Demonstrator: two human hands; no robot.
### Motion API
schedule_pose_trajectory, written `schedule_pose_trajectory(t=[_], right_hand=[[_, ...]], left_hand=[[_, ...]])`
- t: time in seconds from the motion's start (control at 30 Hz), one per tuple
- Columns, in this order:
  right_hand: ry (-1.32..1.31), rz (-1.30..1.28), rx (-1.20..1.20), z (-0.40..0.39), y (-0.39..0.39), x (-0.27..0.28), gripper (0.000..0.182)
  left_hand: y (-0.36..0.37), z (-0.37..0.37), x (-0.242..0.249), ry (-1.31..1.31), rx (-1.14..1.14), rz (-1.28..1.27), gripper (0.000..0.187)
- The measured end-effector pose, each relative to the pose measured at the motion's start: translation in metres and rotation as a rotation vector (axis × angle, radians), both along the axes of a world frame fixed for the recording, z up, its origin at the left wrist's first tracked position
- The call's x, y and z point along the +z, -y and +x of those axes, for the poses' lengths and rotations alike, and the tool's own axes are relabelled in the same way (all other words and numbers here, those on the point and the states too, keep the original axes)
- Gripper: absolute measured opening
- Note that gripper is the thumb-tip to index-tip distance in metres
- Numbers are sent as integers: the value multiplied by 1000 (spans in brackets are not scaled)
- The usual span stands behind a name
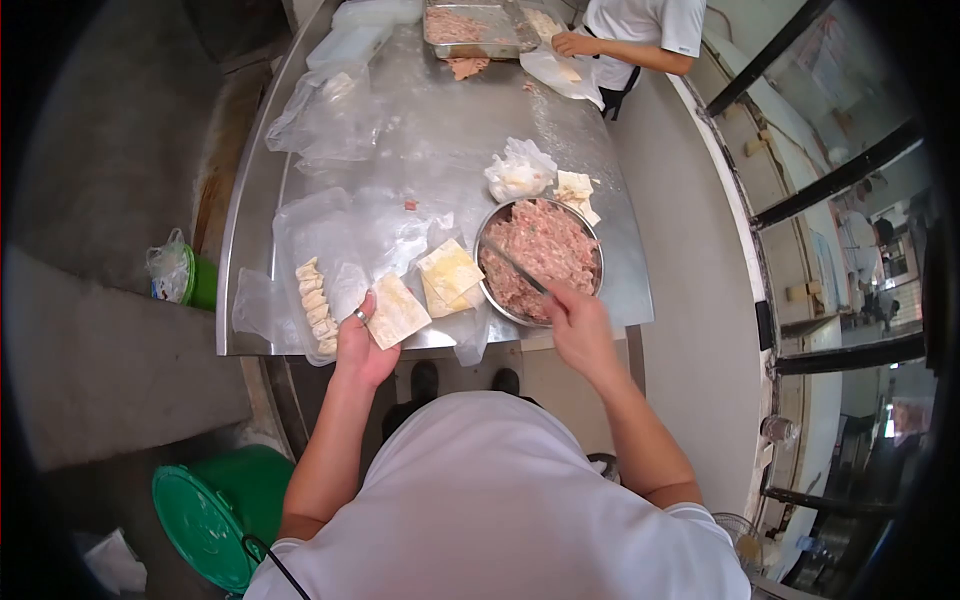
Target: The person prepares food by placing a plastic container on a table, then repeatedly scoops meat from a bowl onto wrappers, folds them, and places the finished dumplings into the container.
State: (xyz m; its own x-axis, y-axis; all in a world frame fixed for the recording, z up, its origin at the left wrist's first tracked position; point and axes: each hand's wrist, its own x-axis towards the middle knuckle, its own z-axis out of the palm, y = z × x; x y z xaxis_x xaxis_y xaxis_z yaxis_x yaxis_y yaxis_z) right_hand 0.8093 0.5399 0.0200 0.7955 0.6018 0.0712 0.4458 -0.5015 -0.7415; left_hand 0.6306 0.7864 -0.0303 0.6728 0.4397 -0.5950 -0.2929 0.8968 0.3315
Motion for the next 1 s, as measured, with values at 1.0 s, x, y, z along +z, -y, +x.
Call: schedule_pose_trajectory(t=[1.0], right_hand=[[-420, -64, -59, 29, 76, -69, 25]], left_hand=[[51, 35, -19, 76, -283, 12, 51]])
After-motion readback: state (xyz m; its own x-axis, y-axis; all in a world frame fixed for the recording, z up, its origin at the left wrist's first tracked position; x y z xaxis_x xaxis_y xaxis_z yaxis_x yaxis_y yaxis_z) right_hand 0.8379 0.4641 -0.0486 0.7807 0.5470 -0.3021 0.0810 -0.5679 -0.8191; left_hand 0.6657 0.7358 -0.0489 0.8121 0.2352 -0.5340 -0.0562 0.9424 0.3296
